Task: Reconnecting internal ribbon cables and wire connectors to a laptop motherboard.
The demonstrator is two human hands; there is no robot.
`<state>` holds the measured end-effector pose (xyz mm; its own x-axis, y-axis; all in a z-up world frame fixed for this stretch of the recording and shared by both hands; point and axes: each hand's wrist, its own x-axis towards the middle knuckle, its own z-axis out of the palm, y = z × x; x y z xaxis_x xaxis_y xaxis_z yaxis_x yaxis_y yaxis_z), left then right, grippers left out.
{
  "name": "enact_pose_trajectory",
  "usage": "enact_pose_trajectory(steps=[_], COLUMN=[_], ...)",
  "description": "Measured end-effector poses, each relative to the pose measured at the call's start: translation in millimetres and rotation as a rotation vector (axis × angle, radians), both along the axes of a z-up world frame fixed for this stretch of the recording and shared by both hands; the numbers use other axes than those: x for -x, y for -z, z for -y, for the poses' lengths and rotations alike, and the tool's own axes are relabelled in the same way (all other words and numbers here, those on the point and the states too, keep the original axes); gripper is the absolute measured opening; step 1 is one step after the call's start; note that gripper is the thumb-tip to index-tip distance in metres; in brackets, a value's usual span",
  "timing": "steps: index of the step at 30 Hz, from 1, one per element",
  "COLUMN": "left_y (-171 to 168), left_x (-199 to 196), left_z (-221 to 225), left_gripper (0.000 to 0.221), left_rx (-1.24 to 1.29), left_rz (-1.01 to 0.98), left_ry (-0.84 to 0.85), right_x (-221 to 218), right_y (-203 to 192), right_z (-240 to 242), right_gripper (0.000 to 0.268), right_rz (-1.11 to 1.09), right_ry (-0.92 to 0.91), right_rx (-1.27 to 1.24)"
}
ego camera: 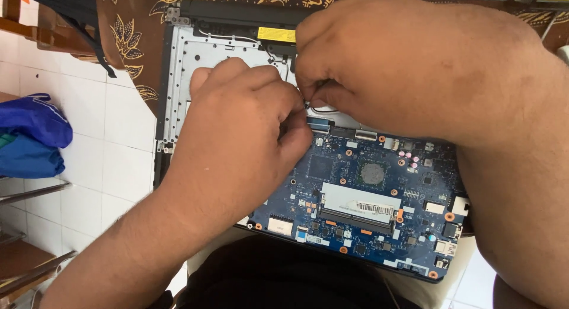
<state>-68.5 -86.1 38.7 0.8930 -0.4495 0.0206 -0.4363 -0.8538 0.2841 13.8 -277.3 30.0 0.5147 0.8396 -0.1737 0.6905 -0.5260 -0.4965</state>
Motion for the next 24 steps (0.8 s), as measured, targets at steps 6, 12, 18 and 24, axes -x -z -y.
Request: enact_pose_trajectory(steps=[6,12,18,24], left_y=[-0.3,2.5,3.7,7.1], left_x=[4.0,7.5,13.3,13.3], left_z=[3.7,5.3,7.9,11.8], left_gripper=[0.012,0.011,0.014,0.014], left_rx=[0.009,0.036,-0.001,-0.047], left_rz=[0.04,0.087,0.112,0.049], left_ry=[-0.041,-0.069,-0.09,-0.115], right_x=[-0.8,-1.6,-1.4,0.2], right_y=[-3.7,-4.2,-4.8,-8.2], right_z=[-1.0,1.4,1.0,-1.0], right_gripper=[0.032,0.024,0.02,0.022], right_rz=[0.028,-0.005,0.015,-0.01], right_ry=[-0.003,-0.005,-0.001,0.044], right_rx=[0.129,0.075,0.132,0.195])
